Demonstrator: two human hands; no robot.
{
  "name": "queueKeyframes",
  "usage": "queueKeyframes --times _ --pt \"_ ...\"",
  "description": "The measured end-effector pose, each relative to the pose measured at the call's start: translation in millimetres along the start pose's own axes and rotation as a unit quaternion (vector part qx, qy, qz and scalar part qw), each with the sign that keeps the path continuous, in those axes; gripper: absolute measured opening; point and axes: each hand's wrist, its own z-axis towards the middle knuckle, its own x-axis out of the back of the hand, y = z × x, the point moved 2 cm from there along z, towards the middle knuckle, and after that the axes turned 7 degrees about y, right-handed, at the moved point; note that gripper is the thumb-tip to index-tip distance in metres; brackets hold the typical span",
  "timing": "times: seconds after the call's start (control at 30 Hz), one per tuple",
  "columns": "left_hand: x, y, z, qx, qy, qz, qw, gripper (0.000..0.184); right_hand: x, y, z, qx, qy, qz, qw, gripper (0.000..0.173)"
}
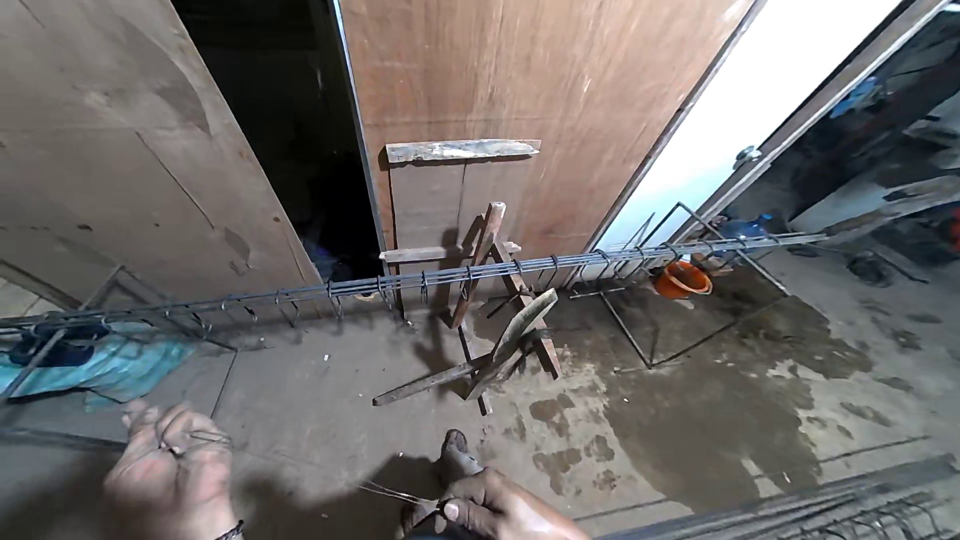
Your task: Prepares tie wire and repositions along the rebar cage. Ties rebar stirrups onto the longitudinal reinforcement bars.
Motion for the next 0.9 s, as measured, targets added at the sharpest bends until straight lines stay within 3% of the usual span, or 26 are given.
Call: queueKeyframes --times 0.2,0.3,0.37,0.47,0.57,0.63,0.73,0.83,0.9 --pt "-2.0 -43.4 7.3 -0.010 0.067 0.067 0.995 0.030 20.4 26.2 9.4 -0.061 0.063 -0.237 0.967 0.038" --pt "-5.5 -81.9 2.4 -0.041 0.028 0.130 0.990 0.026 53.0 53.9 19.3 -0.122 0.020 -0.312 0.942 0.039" --pt "-7.8 -115.1 -6.1 -0.030 -0.024 0.166 0.985 0.028 77.7 71.8 35.9 -0.161 -0.013 -0.307 0.938 0.036" --pt "-11.5 -181.7 -24.5 0.030 -0.061 0.230 0.971 0.024 102.6 74.7 77.8 -0.124 0.051 -0.197 0.971 0.039" --pt "-20.4 -245.0 -11.6 0.104 -0.019 0.268 0.958 0.022 124.3 71.1 125.9 -0.020 0.169 -0.133 0.976 0.035" --pt "-36.0 -276.6 20.8 0.140 0.040 0.283 0.948 0.019 141.3 78.5 148.8 0.018 0.230 -0.243 0.942 0.031" --pt "-49.9 -323.9 60.7 0.184 0.095 0.331 0.920 0.015 169.3 102.0 175.6 -0.054 0.197 -0.345 0.916 0.044" --pt "-45.9 -365.2 76.4 0.192 0.100 0.418 0.882 0.012 205.3 117.6 205.7 -0.151 0.122 -0.288 0.938 0.032" --pt "-40.4 -385.3 74.7 0.200 0.061 0.466 0.860 0.014 225.6 124.0 226.4 -0.166 0.106 -0.205 0.959 0.039"
